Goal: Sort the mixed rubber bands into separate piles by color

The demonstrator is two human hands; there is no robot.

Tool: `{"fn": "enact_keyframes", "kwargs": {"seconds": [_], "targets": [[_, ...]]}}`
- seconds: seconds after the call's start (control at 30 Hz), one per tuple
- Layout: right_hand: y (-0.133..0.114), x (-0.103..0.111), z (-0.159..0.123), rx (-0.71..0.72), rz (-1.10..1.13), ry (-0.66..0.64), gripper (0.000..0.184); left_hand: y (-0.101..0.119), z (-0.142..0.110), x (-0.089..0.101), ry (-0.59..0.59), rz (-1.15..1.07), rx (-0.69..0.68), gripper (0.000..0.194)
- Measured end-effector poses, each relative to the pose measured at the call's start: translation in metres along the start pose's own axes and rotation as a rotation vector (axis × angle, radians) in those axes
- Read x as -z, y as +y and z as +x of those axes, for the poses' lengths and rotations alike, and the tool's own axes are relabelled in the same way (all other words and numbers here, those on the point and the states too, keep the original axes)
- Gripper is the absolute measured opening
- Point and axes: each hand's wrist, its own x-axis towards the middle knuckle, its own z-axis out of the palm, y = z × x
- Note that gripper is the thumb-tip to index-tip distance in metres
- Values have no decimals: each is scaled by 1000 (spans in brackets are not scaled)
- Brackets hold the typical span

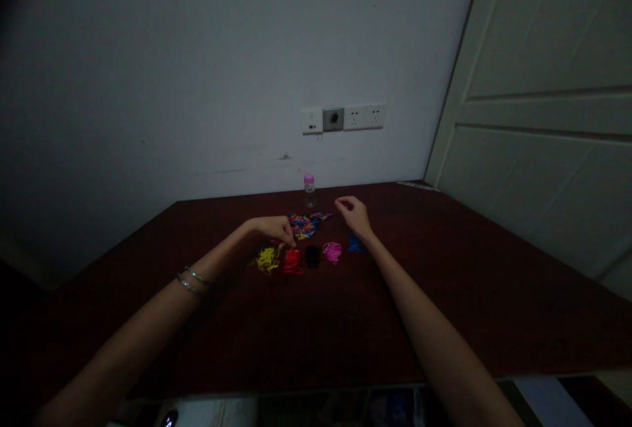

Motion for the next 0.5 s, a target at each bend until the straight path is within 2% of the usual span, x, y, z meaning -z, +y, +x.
{"fn": "enact_keyframes", "kwargs": {"seconds": [0.1,0.2,0.3,0.4,0.5], "targets": [[3,-2,-1,2,-26,-82,27,-7,2,7,143,-39,-59,20],[5,-8,-6,49,-80,-252,21,-24,6,17,312,-42,-57,24],[1,-17,-14,102,-151,-454,17,-47,14,26,548,-50,67,29],[-12,-25,-21,167,-258,-592,17,-71,22,30,797,-60,175,25],[-25,-30,-26,245,-406,-692,21,-89,29,31,936,-23,249,23]]}}
